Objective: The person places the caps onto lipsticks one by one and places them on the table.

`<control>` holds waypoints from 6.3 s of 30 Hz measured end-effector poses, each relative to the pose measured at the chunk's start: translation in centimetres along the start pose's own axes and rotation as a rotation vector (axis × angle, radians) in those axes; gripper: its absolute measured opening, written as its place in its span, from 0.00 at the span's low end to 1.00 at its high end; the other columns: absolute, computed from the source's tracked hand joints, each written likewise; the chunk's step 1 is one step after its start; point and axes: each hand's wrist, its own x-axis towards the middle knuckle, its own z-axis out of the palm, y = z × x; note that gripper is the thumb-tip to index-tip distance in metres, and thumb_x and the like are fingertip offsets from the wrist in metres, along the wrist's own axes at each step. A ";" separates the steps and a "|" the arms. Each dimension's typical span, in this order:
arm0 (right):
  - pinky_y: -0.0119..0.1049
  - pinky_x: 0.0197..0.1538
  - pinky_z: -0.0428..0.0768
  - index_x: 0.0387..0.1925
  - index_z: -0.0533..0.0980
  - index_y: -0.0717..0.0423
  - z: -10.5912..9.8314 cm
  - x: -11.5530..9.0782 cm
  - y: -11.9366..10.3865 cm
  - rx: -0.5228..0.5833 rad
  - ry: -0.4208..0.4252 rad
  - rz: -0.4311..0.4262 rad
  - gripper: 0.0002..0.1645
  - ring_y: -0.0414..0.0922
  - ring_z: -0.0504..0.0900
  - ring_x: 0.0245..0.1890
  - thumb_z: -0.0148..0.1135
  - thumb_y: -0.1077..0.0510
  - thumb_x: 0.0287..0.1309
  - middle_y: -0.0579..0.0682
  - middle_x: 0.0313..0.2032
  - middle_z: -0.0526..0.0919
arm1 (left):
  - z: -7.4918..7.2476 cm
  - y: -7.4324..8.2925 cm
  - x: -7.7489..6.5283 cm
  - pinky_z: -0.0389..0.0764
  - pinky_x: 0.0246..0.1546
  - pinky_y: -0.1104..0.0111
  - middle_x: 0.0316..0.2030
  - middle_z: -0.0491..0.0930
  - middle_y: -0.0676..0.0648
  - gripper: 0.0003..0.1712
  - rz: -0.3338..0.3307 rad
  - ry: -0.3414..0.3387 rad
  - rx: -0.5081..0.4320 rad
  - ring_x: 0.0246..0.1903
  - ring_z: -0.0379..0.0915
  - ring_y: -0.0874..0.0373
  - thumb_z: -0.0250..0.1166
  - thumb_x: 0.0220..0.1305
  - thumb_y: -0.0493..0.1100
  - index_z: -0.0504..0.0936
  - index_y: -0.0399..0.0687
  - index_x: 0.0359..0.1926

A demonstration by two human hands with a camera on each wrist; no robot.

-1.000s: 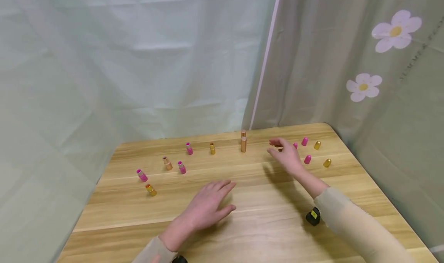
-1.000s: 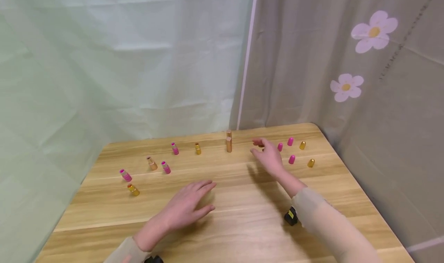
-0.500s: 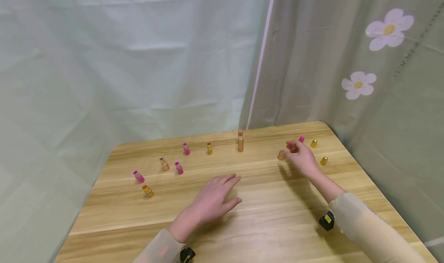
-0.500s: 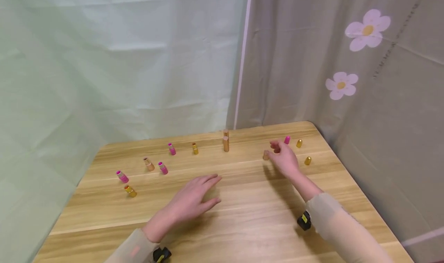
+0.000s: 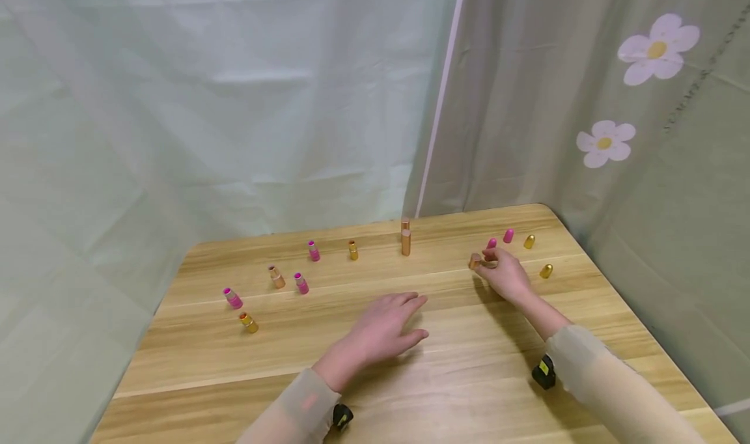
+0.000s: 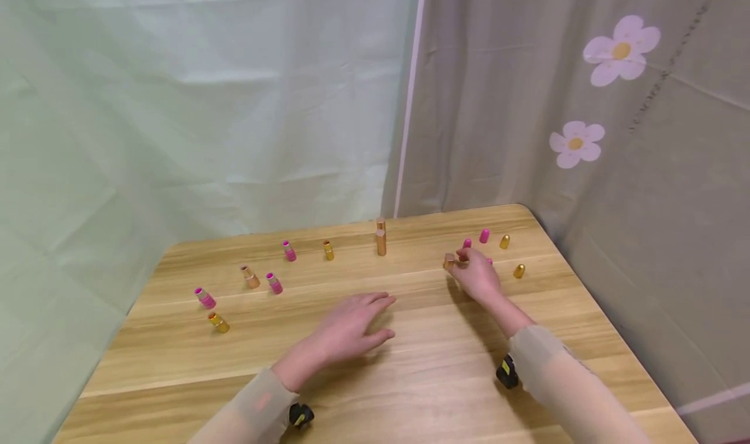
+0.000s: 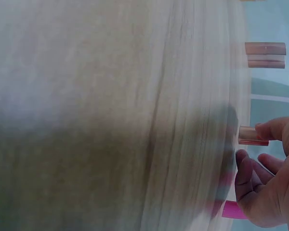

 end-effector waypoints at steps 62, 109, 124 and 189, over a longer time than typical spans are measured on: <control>0.46 0.57 0.76 0.51 0.80 0.62 2.2 -2.0 -1.5 0.293 0.057 -0.039 0.19 0.51 0.81 0.49 0.72 0.55 0.63 0.57 0.46 0.85 | -8.0 -7.2 -7.0 0.72 0.62 0.42 0.66 0.74 0.41 0.33 -0.180 0.270 -0.037 0.63 0.71 0.40 0.68 0.69 0.52 0.74 0.45 0.70; 0.26 0.46 0.80 0.55 0.78 0.69 3.2 -3.1 -3.3 0.585 -0.028 0.056 0.23 0.38 0.82 0.42 0.70 0.61 0.63 0.56 0.46 0.85 | -11.3 -21.7 -7.5 0.75 0.33 0.57 0.36 0.79 0.45 0.14 -0.661 -0.085 -0.072 0.34 0.73 0.50 0.72 0.61 0.45 0.77 0.44 0.39; 0.26 0.47 0.80 0.56 0.77 0.69 3.4 -3.1 -3.2 0.585 -0.042 0.051 0.23 0.38 0.83 0.42 0.70 0.60 0.64 0.57 0.46 0.85 | -15.3 -16.6 -5.4 0.74 0.34 0.59 0.37 0.79 0.44 0.13 -0.412 0.121 -0.126 0.32 0.72 0.51 0.69 0.64 0.45 0.77 0.43 0.40; 0.25 0.45 0.79 0.56 0.78 0.70 3.1 -3.9 -2.9 0.582 -0.014 0.089 0.24 0.35 0.81 0.41 0.71 0.60 0.63 0.54 0.45 0.86 | 0.1 -8.7 -5.0 0.70 0.57 0.53 0.37 0.83 0.62 0.12 -0.322 0.270 -0.281 0.48 0.74 0.51 0.81 0.53 0.45 0.84 0.61 0.35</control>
